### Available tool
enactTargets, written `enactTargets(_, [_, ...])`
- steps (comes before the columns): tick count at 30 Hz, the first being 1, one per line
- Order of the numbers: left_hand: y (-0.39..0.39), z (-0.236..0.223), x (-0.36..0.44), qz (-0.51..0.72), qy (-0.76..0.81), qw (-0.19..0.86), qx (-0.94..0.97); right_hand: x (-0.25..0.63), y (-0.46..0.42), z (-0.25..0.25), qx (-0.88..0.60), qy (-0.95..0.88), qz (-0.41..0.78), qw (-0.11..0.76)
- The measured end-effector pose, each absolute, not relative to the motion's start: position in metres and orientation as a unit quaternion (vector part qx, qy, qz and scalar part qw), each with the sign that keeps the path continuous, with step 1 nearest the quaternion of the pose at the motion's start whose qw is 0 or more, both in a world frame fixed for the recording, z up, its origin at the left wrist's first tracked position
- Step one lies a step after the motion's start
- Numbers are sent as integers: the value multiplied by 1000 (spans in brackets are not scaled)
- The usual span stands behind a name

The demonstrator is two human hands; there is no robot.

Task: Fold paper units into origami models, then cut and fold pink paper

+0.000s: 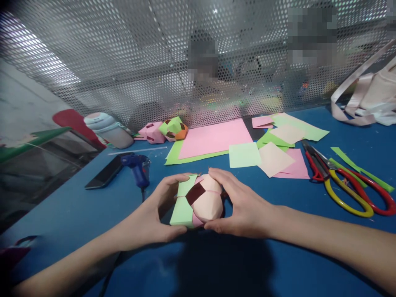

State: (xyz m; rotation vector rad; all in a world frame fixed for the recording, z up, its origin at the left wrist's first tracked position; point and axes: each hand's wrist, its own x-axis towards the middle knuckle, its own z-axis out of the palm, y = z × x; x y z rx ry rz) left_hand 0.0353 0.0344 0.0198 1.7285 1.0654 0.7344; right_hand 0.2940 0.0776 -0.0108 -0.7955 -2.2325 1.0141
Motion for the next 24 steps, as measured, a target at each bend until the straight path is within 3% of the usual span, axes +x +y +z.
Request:
enactTargets(12, [32, 20, 41, 323, 448, 465, 692, 292, 77, -17, -289, -761, 479, 329])
enactTargets(24, [31, 18, 44, 337, 459, 456, 683, 292, 80, -22, -281, -745, 501, 339])
